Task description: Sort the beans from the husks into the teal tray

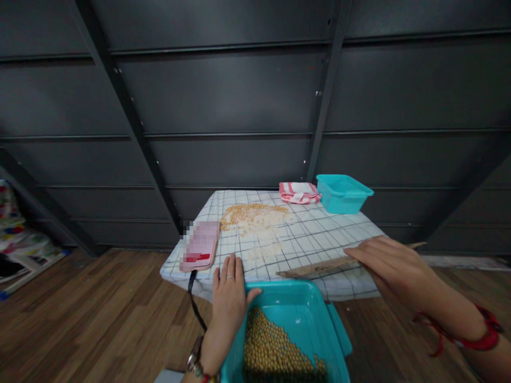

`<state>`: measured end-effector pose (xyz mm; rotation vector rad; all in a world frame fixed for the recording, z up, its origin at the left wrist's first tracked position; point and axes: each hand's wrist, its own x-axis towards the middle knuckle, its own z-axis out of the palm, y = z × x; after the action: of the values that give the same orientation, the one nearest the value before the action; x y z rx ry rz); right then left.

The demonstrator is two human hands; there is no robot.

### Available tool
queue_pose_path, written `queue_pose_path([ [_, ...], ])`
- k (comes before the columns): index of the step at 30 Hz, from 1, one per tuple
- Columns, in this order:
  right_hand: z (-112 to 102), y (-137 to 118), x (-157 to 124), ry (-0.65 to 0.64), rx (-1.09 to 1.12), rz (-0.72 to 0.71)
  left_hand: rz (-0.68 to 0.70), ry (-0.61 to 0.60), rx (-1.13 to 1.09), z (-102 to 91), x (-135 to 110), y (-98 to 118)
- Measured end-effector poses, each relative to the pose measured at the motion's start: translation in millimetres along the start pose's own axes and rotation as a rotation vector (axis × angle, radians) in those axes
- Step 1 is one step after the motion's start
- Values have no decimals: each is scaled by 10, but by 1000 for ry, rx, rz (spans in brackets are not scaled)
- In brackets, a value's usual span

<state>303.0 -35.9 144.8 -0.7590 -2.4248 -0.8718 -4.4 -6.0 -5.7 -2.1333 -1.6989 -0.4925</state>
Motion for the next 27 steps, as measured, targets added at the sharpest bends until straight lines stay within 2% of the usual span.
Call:
queue_pose_path([
  [11, -86, -141, 26, 5, 177, 56, -23, -39, 23, -130, 24, 55],
  [15, -107, -116, 59, 22, 66, 46, -27, -51, 14, -131, 17, 40],
  [19, -75, -64, 54, -15, -83, 26, -39, -61, 3, -118, 14, 34],
  [27, -55, -78, 4, -46, -28, 56, -49, -60, 4, -136, 32, 57],
])
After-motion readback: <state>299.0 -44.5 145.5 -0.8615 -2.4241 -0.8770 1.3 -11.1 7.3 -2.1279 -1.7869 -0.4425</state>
